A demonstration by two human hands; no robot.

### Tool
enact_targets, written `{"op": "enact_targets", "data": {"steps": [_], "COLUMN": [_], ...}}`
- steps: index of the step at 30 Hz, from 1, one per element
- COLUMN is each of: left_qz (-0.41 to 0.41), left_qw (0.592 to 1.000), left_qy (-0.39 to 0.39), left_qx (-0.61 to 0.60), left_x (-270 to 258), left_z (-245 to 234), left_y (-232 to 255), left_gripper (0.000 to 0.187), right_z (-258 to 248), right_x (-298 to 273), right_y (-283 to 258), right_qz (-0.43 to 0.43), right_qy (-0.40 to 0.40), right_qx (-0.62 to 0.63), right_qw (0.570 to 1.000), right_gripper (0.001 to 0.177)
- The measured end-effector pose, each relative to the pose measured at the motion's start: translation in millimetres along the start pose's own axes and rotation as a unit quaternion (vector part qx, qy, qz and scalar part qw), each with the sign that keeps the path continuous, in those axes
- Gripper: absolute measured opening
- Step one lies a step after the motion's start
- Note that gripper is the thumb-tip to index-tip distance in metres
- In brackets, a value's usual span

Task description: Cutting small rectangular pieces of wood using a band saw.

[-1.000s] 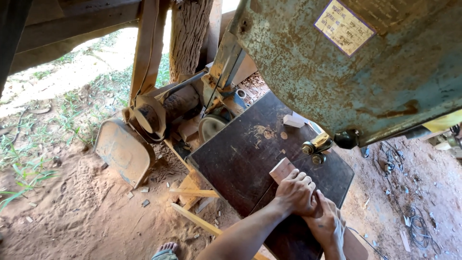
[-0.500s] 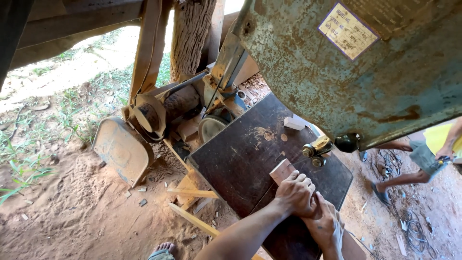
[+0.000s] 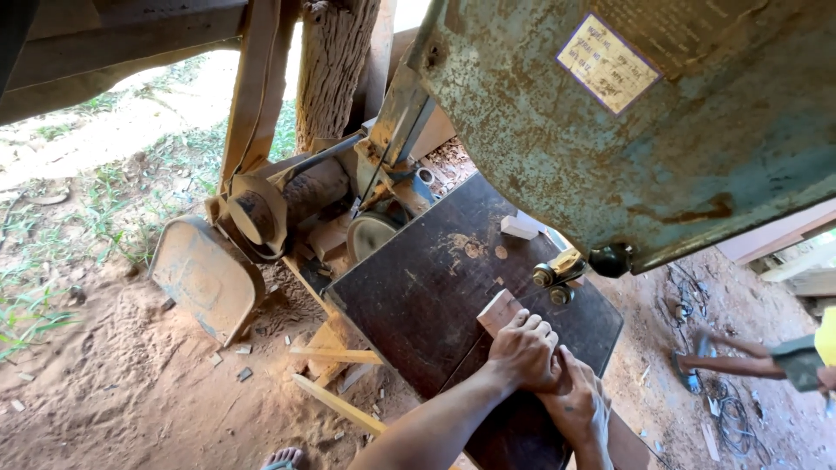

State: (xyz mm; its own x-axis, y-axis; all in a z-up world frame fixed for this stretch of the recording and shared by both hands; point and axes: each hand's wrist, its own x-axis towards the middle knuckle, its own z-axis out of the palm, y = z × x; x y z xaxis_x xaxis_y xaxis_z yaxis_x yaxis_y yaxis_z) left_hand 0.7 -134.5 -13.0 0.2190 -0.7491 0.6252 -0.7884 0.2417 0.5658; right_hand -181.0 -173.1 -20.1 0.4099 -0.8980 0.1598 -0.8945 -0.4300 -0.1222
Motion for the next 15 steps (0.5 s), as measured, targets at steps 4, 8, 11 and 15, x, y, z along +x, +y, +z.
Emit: {"op": "enact_targets", "data": {"steps": [4, 8, 11, 15], "left_qz": [0.012, 0.006, -0.001, 0.003], "left_qw": [0.999, 1.000, 1.000, 1.000], "left_qy": [0.037, 0.000, -0.001, 0.010], "left_qx": [0.000, -0.001, -0.014, -0.013], "left_x": [0.7, 2.9, 2.7, 2.6], "left_z": [2.1, 1.1, 1.8, 2.8], "left_y": [-0.1, -0.1, -0.7, -1.5], "left_gripper": [0.030, 0.033, 0.034, 0.032], "right_z": [-1.5, -0.5, -0.4, 3.2], "right_x": [2.0, 2.0, 2.1, 4.2], "right_y": [-2.6, -1.4, -2.6, 2.0], "right_qz": [0.008, 0.005, -0.002, 0.020], "right_qy": [-0.001, 0.006, 0.017, -0.012], "right_qx": [0.004, 0.008, 0.010, -0.011], "right_qw": [1.000, 1.000, 1.000, 1.000], "right_gripper": [0.096, 0.096, 0.094, 0.099]}}
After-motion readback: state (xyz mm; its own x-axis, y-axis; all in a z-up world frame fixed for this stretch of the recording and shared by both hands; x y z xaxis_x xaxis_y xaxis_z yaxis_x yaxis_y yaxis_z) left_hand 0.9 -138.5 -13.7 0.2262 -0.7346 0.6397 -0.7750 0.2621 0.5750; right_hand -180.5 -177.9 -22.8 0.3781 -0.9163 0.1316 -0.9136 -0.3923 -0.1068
